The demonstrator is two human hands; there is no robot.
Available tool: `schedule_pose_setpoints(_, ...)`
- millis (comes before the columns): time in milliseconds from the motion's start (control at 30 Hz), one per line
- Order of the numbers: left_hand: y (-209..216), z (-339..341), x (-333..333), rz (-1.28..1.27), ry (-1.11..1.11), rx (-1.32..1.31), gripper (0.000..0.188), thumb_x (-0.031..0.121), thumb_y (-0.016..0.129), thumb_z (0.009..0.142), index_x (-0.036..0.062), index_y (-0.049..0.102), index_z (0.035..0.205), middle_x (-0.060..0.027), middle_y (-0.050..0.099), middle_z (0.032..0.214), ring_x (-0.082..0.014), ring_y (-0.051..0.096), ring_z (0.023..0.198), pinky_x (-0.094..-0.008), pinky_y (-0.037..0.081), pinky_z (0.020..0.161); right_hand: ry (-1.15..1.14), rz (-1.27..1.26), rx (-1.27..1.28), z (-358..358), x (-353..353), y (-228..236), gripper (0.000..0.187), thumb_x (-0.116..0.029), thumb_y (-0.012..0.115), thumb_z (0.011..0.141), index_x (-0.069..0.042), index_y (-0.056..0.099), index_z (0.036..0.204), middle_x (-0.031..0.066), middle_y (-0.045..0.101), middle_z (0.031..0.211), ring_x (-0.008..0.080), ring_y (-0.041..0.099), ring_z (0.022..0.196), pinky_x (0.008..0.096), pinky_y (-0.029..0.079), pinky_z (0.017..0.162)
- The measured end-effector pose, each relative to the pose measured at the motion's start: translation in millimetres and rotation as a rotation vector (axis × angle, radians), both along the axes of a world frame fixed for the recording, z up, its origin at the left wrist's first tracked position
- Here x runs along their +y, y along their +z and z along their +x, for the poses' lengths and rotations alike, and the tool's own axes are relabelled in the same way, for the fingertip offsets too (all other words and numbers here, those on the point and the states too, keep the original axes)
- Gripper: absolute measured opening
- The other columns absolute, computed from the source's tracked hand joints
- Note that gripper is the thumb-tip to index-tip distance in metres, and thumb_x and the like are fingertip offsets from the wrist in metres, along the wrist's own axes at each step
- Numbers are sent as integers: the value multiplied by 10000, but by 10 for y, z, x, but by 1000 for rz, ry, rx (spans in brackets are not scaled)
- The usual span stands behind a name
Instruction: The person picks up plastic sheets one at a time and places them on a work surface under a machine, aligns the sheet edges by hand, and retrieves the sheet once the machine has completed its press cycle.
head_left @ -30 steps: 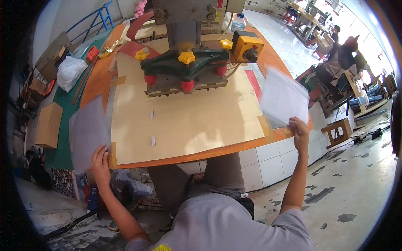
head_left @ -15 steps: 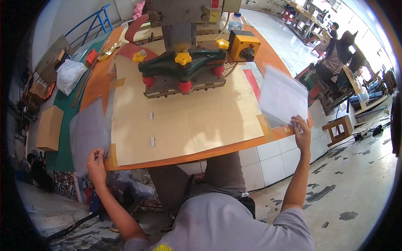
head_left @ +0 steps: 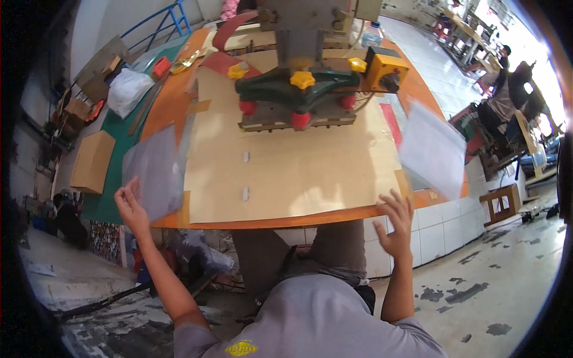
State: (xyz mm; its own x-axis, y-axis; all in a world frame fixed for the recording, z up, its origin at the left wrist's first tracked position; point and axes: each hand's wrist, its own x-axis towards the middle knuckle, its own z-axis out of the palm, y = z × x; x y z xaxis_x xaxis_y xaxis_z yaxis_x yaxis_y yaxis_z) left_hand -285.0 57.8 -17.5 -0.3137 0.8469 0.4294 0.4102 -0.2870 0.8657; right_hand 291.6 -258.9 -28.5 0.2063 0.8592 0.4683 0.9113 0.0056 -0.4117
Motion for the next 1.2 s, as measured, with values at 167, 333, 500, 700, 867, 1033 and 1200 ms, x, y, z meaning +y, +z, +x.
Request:
schedule_pose_setpoints(167,263,696,-442,237,-217,296,197,247,474,1156,52,488,1126,-188,721,1319,-246,681,1163,-359,505,987,381,36,224,-744,260,7,386,-257,772,922,-87,724,1266,102,695,1356,342,600,1339,503,399,1167)
schedule_pose_setpoints(333,-140,1700,-1315,138,-782,366,230,221,557,1103,45,613,965,-227,737,1261,-390,689,1240,-485,514,1073,567,-201,739,-1310,460,39,380,-265,665,1035,-57,661,1352,118,691,1366,323,622,1302,448,466,1103)
schedule_pose_setpoints(500,-284,2390,-2130,190,-1224,481,190,207,726,977,86,641,1096,-137,684,1377,-323,631,1318,-491,484,1121,307,-494,1467,-1264,525,-106,380,-206,478,1133,-5,530,1451,195,731,1247,250,724,1152,346,589,936)
schedule_pose_setpoints(700,-158,2275,-1881,37,-822,625,518,382,735,978,54,593,1353,-181,574,1521,-397,487,1461,-598,307,1231,139,-390,1348,-803,248,-214,308,-134,497,1117,2,601,1373,151,787,1033,211,769,875,293,566,729)
schedule_pose_setpoints(867,-81,2312,-1470,108,-372,710,730,356,745,966,27,438,1542,-209,544,1500,-424,476,1425,-632,263,1230,212,-271,1312,-478,9,-342,282,-122,516,1116,9,633,1336,151,786,1046,214,760,898,312,560,792)
schedule_pose_setpoints(1033,109,2458,-1281,79,-486,540,765,283,730,1001,-7,350,1599,-208,654,1330,-351,616,1280,-570,394,1168,310,-214,1298,-348,-32,-335,259,-121,574,1096,18,650,1301,154,781,1072,221,753,933,332,564,850)
schedule_pose_setpoints(1200,396,2630,-1135,-179,-832,-432,624,103,673,1052,-23,372,1583,-107,763,992,-161,746,839,-291,594,770,232,147,1105,-291,266,173,239,-128,684,1041,18,674,1230,121,762,1000,194,730,878,324,565,838)
